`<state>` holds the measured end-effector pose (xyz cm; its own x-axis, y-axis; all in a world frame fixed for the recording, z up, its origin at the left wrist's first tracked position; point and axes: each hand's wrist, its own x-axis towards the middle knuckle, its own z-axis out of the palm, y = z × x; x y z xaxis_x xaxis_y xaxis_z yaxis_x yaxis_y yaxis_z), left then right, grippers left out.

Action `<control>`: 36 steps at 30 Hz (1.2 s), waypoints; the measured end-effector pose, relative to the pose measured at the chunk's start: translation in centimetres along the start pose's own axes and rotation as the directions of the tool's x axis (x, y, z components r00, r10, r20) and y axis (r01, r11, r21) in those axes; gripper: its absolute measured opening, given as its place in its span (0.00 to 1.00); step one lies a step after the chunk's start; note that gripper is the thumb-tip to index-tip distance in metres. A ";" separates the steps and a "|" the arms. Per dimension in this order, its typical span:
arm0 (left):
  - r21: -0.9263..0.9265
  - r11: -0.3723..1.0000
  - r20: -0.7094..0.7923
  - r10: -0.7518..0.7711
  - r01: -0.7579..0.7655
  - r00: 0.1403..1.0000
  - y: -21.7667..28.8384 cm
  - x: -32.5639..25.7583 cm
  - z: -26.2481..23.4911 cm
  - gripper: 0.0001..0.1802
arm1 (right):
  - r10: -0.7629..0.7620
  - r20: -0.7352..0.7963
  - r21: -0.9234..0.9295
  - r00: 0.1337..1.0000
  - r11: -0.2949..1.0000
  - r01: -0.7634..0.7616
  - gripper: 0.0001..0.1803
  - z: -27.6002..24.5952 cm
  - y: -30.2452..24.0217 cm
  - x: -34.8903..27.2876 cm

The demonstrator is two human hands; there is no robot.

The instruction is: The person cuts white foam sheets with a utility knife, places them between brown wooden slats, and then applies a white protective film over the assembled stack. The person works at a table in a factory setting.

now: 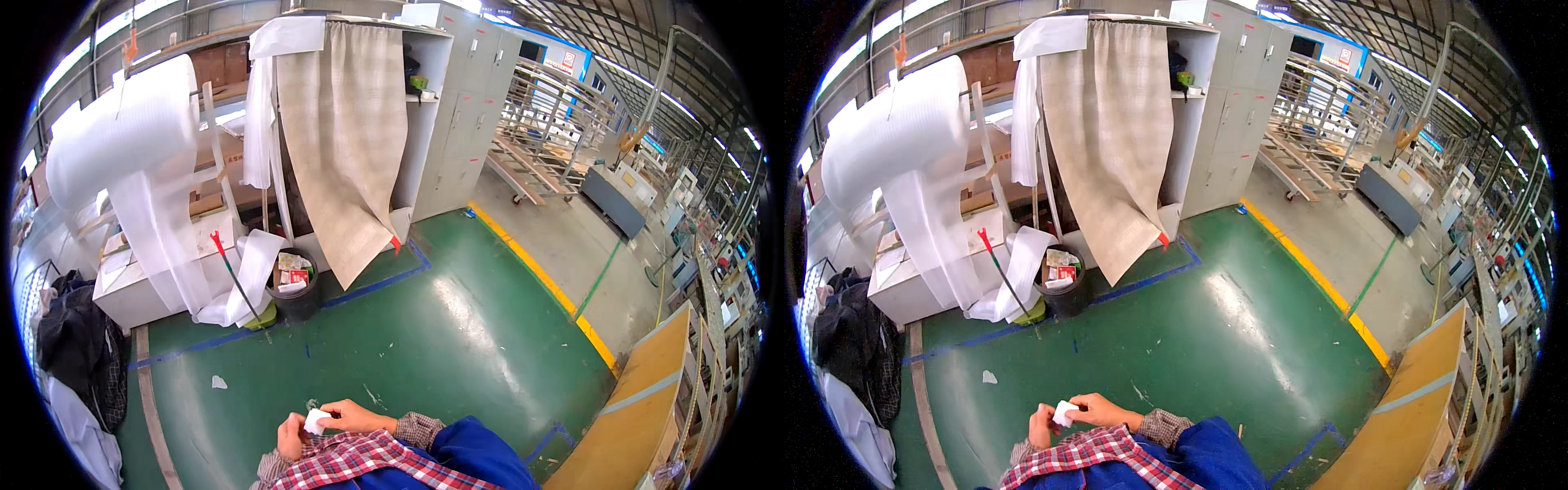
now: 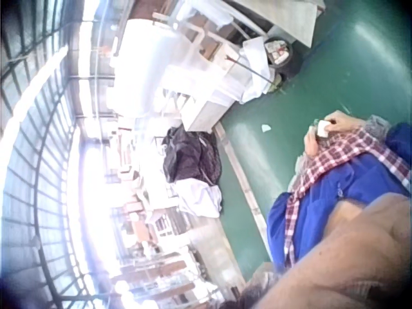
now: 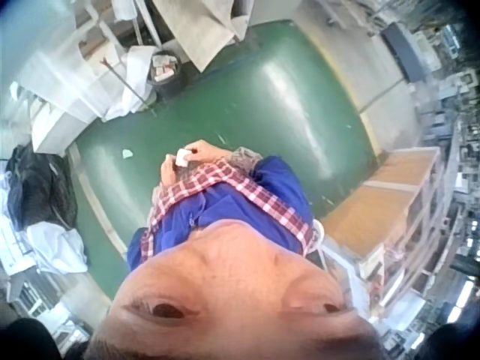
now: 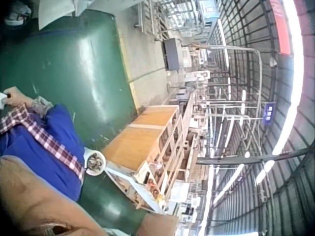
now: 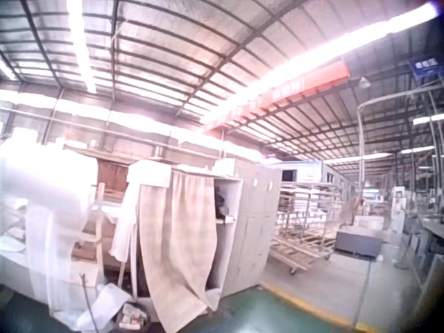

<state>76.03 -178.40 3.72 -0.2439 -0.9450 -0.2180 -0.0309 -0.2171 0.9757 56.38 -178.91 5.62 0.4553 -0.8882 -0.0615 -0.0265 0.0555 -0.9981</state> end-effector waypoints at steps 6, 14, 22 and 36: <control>-0.204 0.909 -0.169 -0.397 0.362 0.902 -4.0 4.1 -6.1 0.26 | 0.194 -0.100 0.156 0.976 0.972 -0.178 0.12 -3.3 0.3 9.4; 0.310 0.923 -0.214 -0.165 0.227 0.963 1.7 13.5 -12.5 0.20 | 0.404 -0.250 0.606 0.880 0.774 -0.183 0.09 -8.4 3.4 22.9; 0.104 0.913 -0.583 -0.265 0.394 0.768 -0.7 14.3 -18.1 0.17 | 0.625 -0.267 0.721 0.733 0.635 -0.279 0.14 -17.4 10.6 36.5; -0.201 0.675 -0.773 -0.554 0.710 0.309 -7.2 18.7 -6.3 0.19 | 0.728 -0.393 0.392 0.562 0.685 -0.614 0.16 -31.6 21.8 55.4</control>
<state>77.81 -196.01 -7.51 0.6910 -0.3604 -0.6266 0.0008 -0.8665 0.4992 52.91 -241.31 -19.60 -0.1137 -0.6377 -0.7618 0.0507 0.7621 -0.6455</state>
